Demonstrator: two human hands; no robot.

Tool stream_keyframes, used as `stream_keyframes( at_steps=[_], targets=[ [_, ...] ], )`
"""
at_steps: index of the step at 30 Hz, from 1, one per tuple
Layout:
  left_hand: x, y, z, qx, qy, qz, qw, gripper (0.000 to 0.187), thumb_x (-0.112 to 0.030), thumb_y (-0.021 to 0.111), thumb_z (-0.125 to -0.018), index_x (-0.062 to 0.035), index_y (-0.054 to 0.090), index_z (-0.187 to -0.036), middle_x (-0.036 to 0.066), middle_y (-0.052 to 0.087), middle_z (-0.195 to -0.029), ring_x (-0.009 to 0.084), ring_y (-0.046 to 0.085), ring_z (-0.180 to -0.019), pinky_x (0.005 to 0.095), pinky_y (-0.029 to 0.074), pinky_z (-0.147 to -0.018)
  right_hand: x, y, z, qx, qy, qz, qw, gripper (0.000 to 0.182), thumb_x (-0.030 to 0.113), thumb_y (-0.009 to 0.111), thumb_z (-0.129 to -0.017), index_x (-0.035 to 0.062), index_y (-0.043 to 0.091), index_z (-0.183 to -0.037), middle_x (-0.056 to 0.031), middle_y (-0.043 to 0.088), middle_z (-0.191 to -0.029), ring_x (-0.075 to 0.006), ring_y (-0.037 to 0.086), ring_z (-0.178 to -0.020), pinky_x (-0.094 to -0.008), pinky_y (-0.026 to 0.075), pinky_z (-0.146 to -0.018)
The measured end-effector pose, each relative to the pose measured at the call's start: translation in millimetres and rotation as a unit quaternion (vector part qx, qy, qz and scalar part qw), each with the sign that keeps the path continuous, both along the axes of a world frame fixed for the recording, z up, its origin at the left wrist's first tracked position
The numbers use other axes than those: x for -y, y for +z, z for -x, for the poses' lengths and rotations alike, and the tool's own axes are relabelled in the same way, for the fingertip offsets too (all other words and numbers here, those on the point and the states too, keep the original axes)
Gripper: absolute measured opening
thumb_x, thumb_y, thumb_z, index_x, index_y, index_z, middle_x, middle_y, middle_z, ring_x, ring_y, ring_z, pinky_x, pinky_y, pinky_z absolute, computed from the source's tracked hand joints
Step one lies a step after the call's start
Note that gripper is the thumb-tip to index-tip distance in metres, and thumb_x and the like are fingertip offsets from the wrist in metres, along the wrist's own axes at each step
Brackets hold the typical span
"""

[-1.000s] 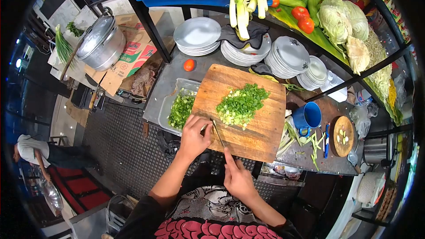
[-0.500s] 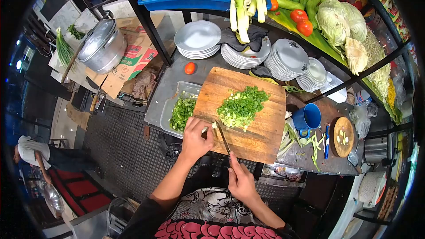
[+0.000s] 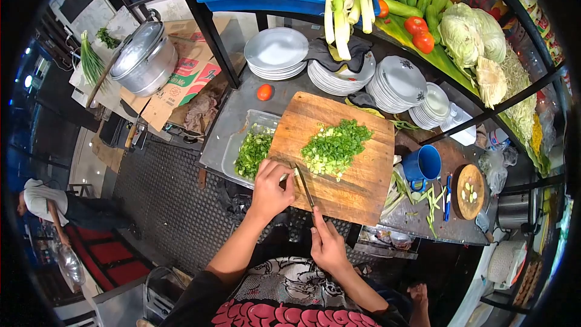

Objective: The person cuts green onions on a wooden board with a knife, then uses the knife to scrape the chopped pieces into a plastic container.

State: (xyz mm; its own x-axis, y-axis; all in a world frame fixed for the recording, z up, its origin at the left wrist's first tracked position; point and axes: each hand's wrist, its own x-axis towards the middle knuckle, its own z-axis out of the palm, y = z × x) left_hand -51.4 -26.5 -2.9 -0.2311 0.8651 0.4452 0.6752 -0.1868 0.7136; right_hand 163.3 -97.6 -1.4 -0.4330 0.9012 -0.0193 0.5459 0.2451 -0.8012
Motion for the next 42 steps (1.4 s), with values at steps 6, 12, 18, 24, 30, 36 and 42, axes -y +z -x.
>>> stream_keyframes(
  at_steps=[6,12,18,24,30,36,42],
  targets=[
    [0,0,-1,-0.001,0.000,-0.001,1.000,0.012,0.007,0.073,-0.077,-0.0005,0.070,-0.086,0.014,0.069,-0.088,0.0354,0.063,-0.088,0.0426,0.054,-0.081,-2,3,-3,0.015,0.015,0.002,1.000,0.073,0.006,0.059,-0.098,0.0178,0.035,-0.166,-0.0209,0.059,-0.090,-0.0437,0.065,-0.071,-0.0526,0.057,-0.065],
    [0,4,-1,-0.001,-0.001,-0.005,1.000,0.012,0.007,0.073,-0.077,0.0000,0.071,-0.086,0.014,0.069,-0.088,0.0352,0.063,-0.087,0.0426,0.054,-0.081,-3,15,1,0.041,0.003,0.026,0.999,0.064,0.007,0.058,-0.101,0.0156,0.042,-0.163,-0.0239,0.061,-0.090,-0.0468,0.065,-0.076,-0.0547,0.054,-0.070],
    [0,3,0,-0.004,-0.004,-0.001,1.000,0.012,0.007,0.073,-0.078,-0.0001,0.070,-0.086,0.014,0.069,-0.088,0.0354,0.063,-0.087,0.0427,0.054,-0.080,-14,23,10,0.052,0.013,0.006,0.999,0.068,0.005,0.058,-0.100,0.0166,0.038,-0.164,-0.0259,0.062,-0.092,-0.0489,0.066,-0.076,-0.0549,0.056,-0.070],
    [0,3,0,-0.008,-0.007,-0.007,1.000,0.012,0.008,0.073,-0.078,0.0001,0.070,-0.087,0.015,0.069,-0.089,0.0357,0.063,-0.087,0.0430,0.054,-0.080,2,27,-8,0.087,0.019,0.019,0.996,0.067,0.005,0.058,-0.100,0.0142,0.039,-0.164,-0.0251,0.063,-0.091,-0.0458,0.066,-0.071,-0.0516,0.055,-0.068],
    [-1,0,-2,-0.005,0.000,-0.019,1.000,0.013,0.008,0.074,-0.077,-0.0003,0.069,-0.086,0.014,0.069,-0.088,0.0354,0.063,-0.086,0.0422,0.053,-0.078,14,19,-23,-0.013,-0.039,0.032,0.999,0.059,0.011,0.061,-0.101,0.0129,0.048,-0.159,-0.0220,0.061,-0.083,-0.0432,0.067,-0.068,-0.0500,0.055,-0.063],
    [0,0,-2,-0.009,0.001,-0.013,1.000,0.013,0.008,0.074,-0.077,-0.0007,0.068,-0.085,0.014,0.068,-0.087,0.0358,0.063,-0.086,0.0428,0.054,-0.079,8,15,-10,0.020,-0.011,0.053,0.998,0.060,0.006,0.058,-0.103,0.0112,0.043,-0.161,-0.0199,0.065,-0.091,-0.0360,0.064,-0.071,-0.0437,0.053,-0.069],
    [0,0,-1,-0.010,0.000,-0.020,1.000,0.013,0.008,0.074,-0.077,-0.0011,0.070,-0.086,0.013,0.069,-0.088,0.0353,0.063,-0.086,0.0424,0.054,-0.079,-1,14,-1,0.014,-0.003,0.035,0.999,0.061,0.006,0.057,-0.103,0.0128,0.043,-0.162,-0.0202,0.065,-0.091,-0.0372,0.065,-0.070,-0.0451,0.053,-0.068]
  ],
)
